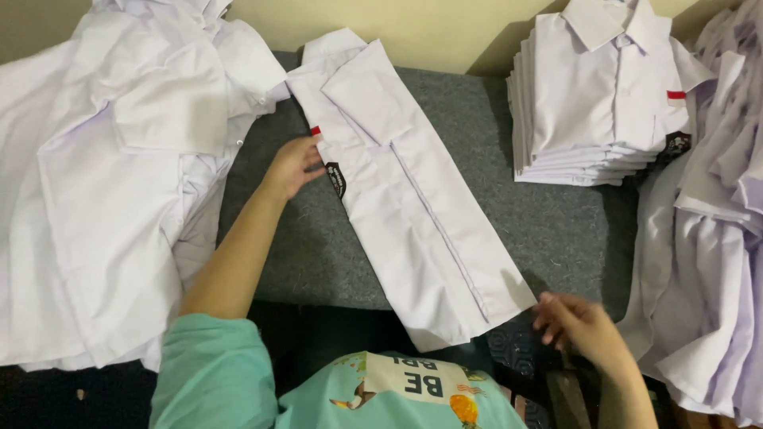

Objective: Folding a white collared shirt neatly on a flat work surface in a garment production environment.

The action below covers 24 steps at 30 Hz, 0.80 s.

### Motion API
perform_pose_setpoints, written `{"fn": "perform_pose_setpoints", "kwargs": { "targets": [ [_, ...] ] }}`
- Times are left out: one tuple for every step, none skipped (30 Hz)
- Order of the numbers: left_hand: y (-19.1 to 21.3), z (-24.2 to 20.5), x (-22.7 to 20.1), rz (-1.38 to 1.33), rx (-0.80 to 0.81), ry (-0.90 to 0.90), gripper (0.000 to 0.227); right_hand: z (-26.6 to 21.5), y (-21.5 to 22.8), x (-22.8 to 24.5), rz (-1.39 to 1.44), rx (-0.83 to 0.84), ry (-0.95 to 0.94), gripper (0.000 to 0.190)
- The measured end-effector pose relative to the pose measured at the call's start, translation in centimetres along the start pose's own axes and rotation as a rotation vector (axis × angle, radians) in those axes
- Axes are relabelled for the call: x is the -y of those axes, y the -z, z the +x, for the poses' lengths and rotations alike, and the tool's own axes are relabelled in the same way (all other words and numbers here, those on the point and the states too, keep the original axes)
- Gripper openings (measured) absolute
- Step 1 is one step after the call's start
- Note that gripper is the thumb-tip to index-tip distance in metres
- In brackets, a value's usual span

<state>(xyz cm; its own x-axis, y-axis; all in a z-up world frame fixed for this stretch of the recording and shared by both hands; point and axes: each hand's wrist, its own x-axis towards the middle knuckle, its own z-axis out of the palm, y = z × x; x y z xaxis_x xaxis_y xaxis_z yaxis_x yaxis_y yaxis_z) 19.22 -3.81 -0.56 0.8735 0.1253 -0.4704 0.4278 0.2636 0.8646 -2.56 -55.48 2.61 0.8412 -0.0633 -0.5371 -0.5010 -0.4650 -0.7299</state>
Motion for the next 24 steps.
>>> {"fn": "perform_pose_setpoints", "kwargs": {
  "targets": [
    [-0.7,-2.6,0.5,0.000,-0.007,0.003,0.049,0.0,-0.2,1.8,-0.002,0.007,-0.001,0.041],
    [-1.3,-5.3,1.1,0.048,0.060,0.077,0.054,-0.1,-0.4,3.5,-0.127,-0.089,0.034,0.036],
    [-2.1,-7.9,1.5,0.095,0.130,0.147,0.059,-0.1,-0.5,5.4,-0.253,-0.189,0.073,0.032],
    [-2.3,-8.8,3.5,0.092,0.125,0.146,0.059,1.7,-0.8,5.2,-0.255,-0.185,0.076,0.032],
    [-2.5,-9.8,5.6,0.034,0.216,0.133,0.069,3.4,-1.2,4.9,-0.328,-0.152,0.117,0.041],
    [-2.8,-10.9,7.7,-0.024,0.307,0.121,0.082,5.0,-1.5,4.6,-0.400,-0.119,0.158,0.054],
    [-3.5,-12.4,8.7,-0.025,0.303,0.119,0.082,6.0,-1.9,4.9,-0.401,-0.116,0.161,0.054],
    [-4.2,-14.0,9.7,0.020,0.401,0.180,0.079,7.0,-2.3,5.2,-0.350,-0.072,0.173,0.052],
    [-5.0,-15.5,10.8,0.067,0.504,0.240,0.077,7.8,-2.6,5.4,-0.297,-0.034,0.184,0.050],
    [-5.6,-15.8,12.4,0.068,0.505,0.237,0.077,8.4,-3.0,5.6,-0.297,-0.035,0.186,0.050],
    [-6.1,-16.3,14.2,0.059,0.511,0.234,0.075,8.8,-3.3,5.6,-0.284,-0.050,0.209,0.048],
    [-6.7,-16.7,16.0,0.050,0.516,0.231,0.074,9.2,-3.6,5.6,-0.271,-0.066,0.232,0.046],
    [-7.0,-17.2,17.1,0.048,0.515,0.232,0.074,9.0,-3.9,5.4,-0.273,-0.064,0.232,0.046],
    [-7.3,-17.6,18.1,0.074,0.446,0.196,0.069,8.9,-4.2,5.2,-0.255,-0.065,0.250,0.039],
    [-7.6,-17.8,19.0,0.101,0.379,0.155,0.066,8.8,-4.4,5.2,-0.236,-0.070,0.270,0.034],
    [-7.2,-18.4,18.5,0.101,0.379,0.153,0.066,8.1,-4.7,4.8,-0.236,-0.072,0.273,0.034],
    [-6.8,-19.1,18.0,0.099,0.347,0.104,0.060,7.3,-4.9,4.5,-0.179,-0.028,0.301,0.030],
    [-6.4,-19.7,17.5,0.098,0.314,0.055,0.054,6.6,-5.1,4.1,-0.122,0.016,0.329,0.030],
    [-5.6,-20.5,17.1,0.096,0.312,0.057,0.054,5.3,-5.7,3.8,-0.124,0.019,0.328,0.030],
    [-4.7,-21.3,16.7,0.105,0.265,0.007,0.051,4.1,-6.3,3.5,-0.100,0.069,0.310,0.030],
    [-3.9,-21.9,16.1,0.114,0.218,-0.044,0.048,3.0,-6.9,3.4,-0.076,0.118,0.292,0.029],
    [-2.7,-22.1,16.5,0.113,0.215,-0.044,0.048,2.5,-7.9,2.2,-0.078,0.120,0.293,0.029],
    [-1.4,-22.3,17.0,0.157,0.183,-0.033,0.046,1.8,-9.0,0.9,-0.049,0.122,0.304,0.027],
    [-0.1,-22.5,17.5,0.201,0.150,-0.023,0.044,1.2,-10.0,-0.4,-0.021,0.124,0.314,0.026]
  ]
}}
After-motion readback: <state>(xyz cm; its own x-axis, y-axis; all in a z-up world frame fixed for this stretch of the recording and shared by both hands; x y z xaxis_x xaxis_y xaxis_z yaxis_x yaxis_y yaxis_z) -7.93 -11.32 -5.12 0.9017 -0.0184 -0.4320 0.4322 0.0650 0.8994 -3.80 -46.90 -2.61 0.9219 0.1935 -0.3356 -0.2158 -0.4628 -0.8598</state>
